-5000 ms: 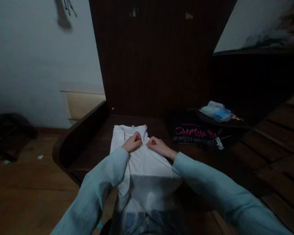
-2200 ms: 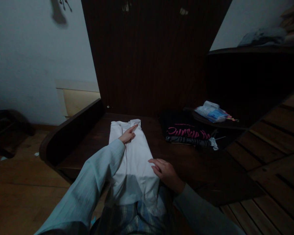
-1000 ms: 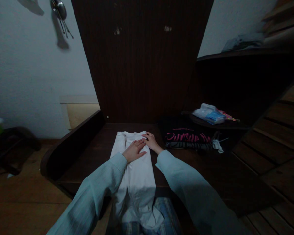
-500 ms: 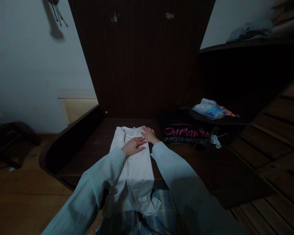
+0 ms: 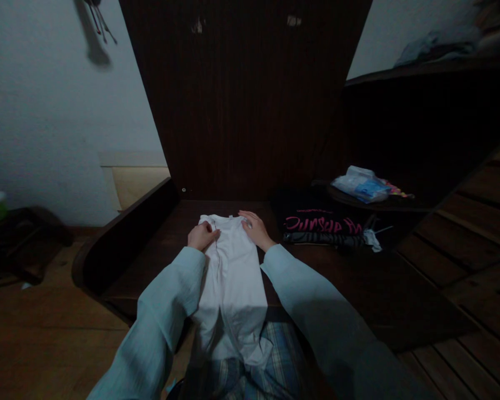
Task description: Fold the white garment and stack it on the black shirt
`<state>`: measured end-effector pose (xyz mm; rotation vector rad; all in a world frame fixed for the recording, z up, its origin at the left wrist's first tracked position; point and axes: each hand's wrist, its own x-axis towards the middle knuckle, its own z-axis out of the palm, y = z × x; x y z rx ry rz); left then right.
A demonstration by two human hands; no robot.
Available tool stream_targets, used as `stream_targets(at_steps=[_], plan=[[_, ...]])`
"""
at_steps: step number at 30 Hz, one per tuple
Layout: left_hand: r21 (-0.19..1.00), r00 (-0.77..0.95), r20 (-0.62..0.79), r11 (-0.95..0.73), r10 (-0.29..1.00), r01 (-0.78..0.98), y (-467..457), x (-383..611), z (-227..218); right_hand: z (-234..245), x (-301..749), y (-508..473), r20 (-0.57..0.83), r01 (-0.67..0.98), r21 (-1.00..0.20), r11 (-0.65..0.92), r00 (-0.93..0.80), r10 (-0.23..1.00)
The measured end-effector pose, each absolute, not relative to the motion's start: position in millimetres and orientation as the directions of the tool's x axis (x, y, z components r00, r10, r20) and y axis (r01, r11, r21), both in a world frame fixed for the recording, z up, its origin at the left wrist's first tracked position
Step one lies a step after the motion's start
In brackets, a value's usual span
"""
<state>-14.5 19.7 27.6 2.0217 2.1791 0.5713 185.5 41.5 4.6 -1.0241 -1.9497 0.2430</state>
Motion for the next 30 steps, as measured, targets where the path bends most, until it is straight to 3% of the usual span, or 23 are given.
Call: stream_targets(at_steps=[3,8,11,13,17,30], plan=[[0.284,-0.105,0.155,0.057,0.982,0.957,21,-11,22,0,168,31,0.545,0.570,-0.460,0.681,-0.424,0.723],[0.349,-0.131,0.227,0.045,0.965,0.936,19,-8,22,-10,159,26,0.288,0.704,-0.368,0.607,-0.535,0.794],[0.399,-0.083,0.336,-0.062,0.938,0.915,20,-8,21,-11,160,27,0.276,0.724,-0.334,0.603,-0.537,0.797],[0.370,0.000,0.360,-0.143,0.933,0.918,22,-8,18,-10,161,28,0.273,0.730,-0.320,0.604,-0.539,0.797],[0.276,0.119,0.339,-0.220,0.933,0.935,29,-11,9,-8,160,26,0.253,0.744,-0.307,0.593,-0.537,0.805],[0.249,0.340,0.229,-0.393,0.912,0.885,27,-11,-9,3,158,16,0.105,0.788,-0.251,0.562,-0.555,0.825]])
